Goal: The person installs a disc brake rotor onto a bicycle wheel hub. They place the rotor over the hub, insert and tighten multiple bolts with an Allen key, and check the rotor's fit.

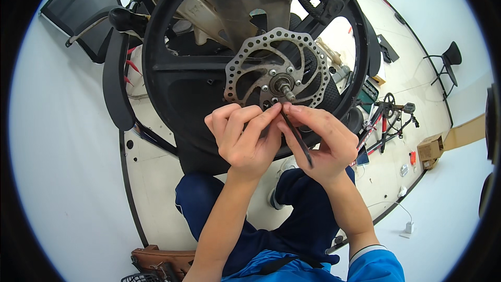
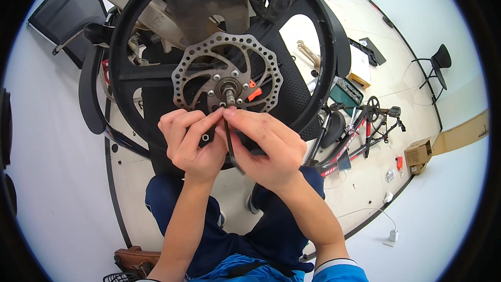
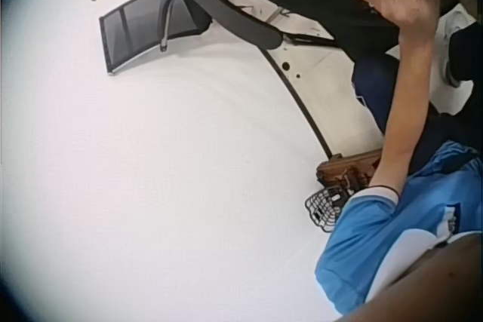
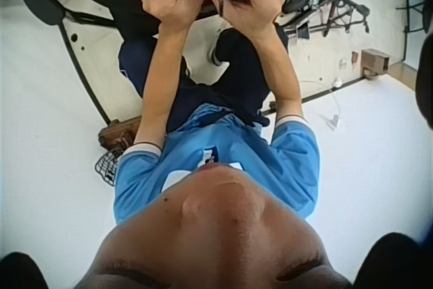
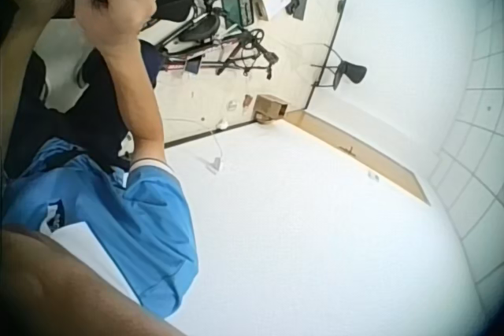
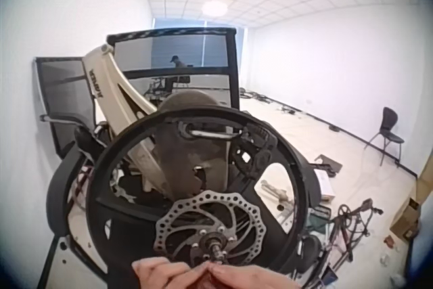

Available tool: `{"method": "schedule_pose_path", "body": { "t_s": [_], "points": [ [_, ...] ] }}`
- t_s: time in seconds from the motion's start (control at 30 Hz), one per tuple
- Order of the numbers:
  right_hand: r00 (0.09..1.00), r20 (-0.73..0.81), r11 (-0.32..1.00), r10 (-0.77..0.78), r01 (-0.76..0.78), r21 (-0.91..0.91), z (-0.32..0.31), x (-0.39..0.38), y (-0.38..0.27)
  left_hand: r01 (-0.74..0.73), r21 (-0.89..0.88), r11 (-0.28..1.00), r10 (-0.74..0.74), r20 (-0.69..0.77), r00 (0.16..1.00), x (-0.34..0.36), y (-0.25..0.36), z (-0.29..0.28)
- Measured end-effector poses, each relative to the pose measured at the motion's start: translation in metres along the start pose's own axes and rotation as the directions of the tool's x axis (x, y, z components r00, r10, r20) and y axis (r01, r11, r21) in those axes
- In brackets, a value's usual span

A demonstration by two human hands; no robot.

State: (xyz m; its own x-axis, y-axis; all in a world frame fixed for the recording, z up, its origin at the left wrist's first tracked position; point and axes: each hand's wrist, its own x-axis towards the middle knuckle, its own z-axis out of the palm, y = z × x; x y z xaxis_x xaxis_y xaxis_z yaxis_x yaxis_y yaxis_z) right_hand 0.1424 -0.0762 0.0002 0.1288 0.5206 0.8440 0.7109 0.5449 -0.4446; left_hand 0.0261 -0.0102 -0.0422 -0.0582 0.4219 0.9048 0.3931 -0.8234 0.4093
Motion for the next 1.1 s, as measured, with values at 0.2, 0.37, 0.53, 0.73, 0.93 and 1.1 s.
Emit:
{"method": "schedule_pose_path", "body": {
  "t_s": [0.2, 0.37, 0.53, 0.73, 0.93, 1.1],
  "points": [
    [0.998, 0.023, 0.998, -0.057, 0.057, -0.022, -0.003, -0.002, 0.001, 0.023, -0.024, 0.999, -0.023, -0.001, 1.000, 0.001, 0.002, 0.001],
    [0.995, 0.068, 0.998, -0.068, 0.069, -0.009, -0.004, -0.001, 0.003, 0.023, -0.075, 0.997, -0.016, 0.083, 0.996, 0.004, 0.003, -0.002],
    [0.990, 0.138, 0.999, -0.032, 0.032, 0.002, -0.007, 0.002, -0.001, -0.027, -0.071, 0.997, 0.031, 0.054, 0.998, 0.003, -0.001, 0.000],
    [0.993, 0.086, 0.995, -0.084, 0.089, -0.051, -0.010, 0.002, 0.003, 0.001, -0.055, 0.998, -0.001, 0.004, 1.000, 0.004, 0.000, 0.003],
    [0.989, -0.037, 0.988, -0.145, 0.143, -0.055, 0.001, 0.005, -0.007, -0.026, -0.044, 0.999, 0.025, -0.034, 0.999, 0.010, 0.001, -0.004],
    [0.987, 0.017, 0.984, -0.162, 0.163, -0.069, 0.007, 0.006, -0.001, -0.002, -0.053, 0.999, 0.000, -0.039, 0.999, 0.011, -0.007, 0.001]
  ]
}}
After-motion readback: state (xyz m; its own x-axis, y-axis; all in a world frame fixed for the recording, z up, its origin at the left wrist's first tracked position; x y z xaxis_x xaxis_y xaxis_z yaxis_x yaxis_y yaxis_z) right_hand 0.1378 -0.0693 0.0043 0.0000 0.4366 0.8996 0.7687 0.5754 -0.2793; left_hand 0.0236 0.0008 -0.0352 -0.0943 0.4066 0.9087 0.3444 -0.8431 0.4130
